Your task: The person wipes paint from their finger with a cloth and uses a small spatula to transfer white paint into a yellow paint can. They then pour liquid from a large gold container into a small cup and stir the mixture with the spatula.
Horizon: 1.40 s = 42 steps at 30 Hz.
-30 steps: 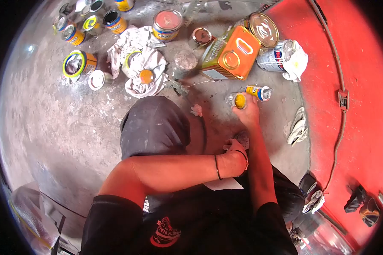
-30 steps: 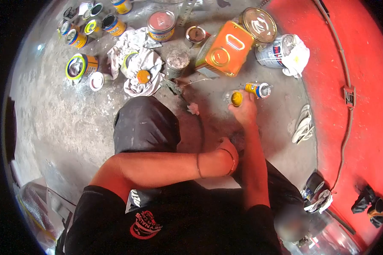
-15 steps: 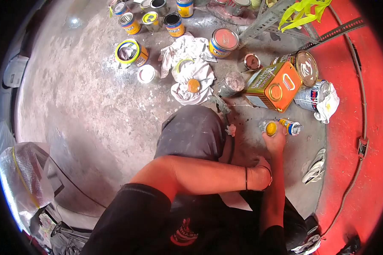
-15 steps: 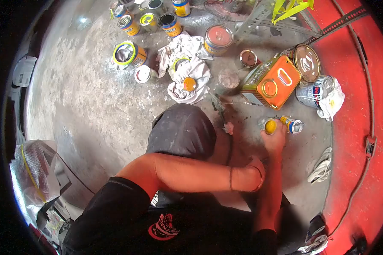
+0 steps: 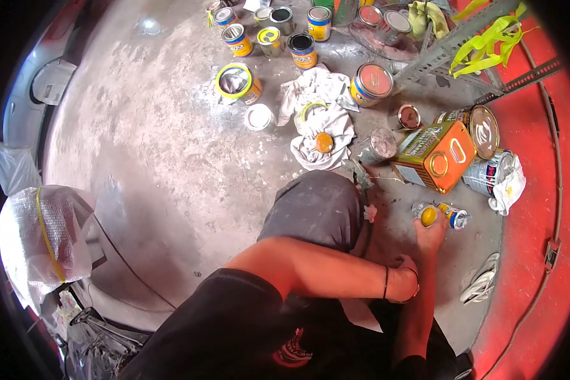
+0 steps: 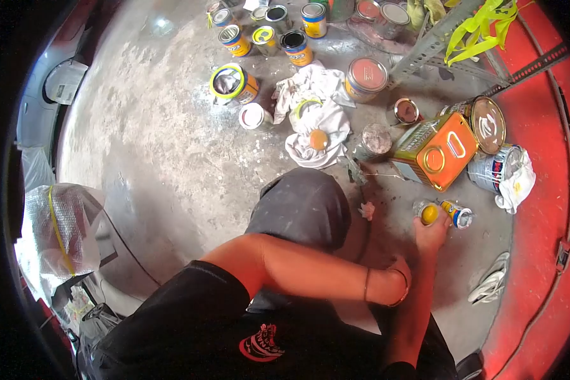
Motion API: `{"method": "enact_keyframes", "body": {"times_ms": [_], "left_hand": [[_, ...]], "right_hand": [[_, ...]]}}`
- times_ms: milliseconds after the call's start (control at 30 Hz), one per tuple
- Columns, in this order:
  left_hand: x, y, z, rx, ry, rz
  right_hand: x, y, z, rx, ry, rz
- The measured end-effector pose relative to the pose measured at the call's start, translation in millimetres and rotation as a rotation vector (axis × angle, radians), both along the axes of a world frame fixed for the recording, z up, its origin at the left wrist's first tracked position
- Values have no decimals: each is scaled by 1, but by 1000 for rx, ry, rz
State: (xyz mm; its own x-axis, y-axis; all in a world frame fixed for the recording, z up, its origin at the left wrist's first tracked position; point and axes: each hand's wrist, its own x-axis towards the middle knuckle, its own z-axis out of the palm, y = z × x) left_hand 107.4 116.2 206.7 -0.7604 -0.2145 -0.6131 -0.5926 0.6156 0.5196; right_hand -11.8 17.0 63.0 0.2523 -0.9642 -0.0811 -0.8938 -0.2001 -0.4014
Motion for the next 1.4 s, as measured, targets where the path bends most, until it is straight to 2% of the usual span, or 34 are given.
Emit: {"method": "enact_keyframes", "body": {"times_ms": [67,167,267,367,467,567,667,767,867,967,1067,1167,1233,1267,1333,1367,1400], "left_hand": [[0,0,-4,-5,17,35],[10,-5,4,41,41,82],[-8,2,-17,21,105,110],[9,-1,3,56,64,102],[-5,9,-13,31,126,93],[18,3,18,-33,74,73],[15,0,13,-31,68,35],[20,-2,17,-24,117,36],[19,-4,19,-21,93,20],[1,2,11,-55,25,-3],[-8,2,0,-32,-4,21],[-1,-1,3,-19,38,87],[5,1,15,-38,-15,112],[12,14,1,-190,243,175],[12,50,-37,-445,515,313],[11,68,-57,-578,640,383],[-4,77,-73,-625,551,356]], "right_hand": [[1,0,8,44,-8,51],[-3,1,-4,-87,-14,-24],[-3,-1,7,11,7,131],[-9,-2,-3,-113,-26,-21],[-4,-4,14,23,27,145],[-22,-7,-19,-159,-40,85],[-10,-4,5,23,-19,187],[-15,1,-12,-80,-61,85],[-2,4,13,6,-61,183],[-9,5,-9,-181,-51,40],[4,2,23,66,-36,189],[-6,-2,1,-56,26,-35],[-6,-7,2,46,42,143],[-14,-6,6,104,67,215],[-24,1,-15,-96,62,117],[-24,4,-15,-95,112,94],[-19,6,-14,-100,159,69]]}}
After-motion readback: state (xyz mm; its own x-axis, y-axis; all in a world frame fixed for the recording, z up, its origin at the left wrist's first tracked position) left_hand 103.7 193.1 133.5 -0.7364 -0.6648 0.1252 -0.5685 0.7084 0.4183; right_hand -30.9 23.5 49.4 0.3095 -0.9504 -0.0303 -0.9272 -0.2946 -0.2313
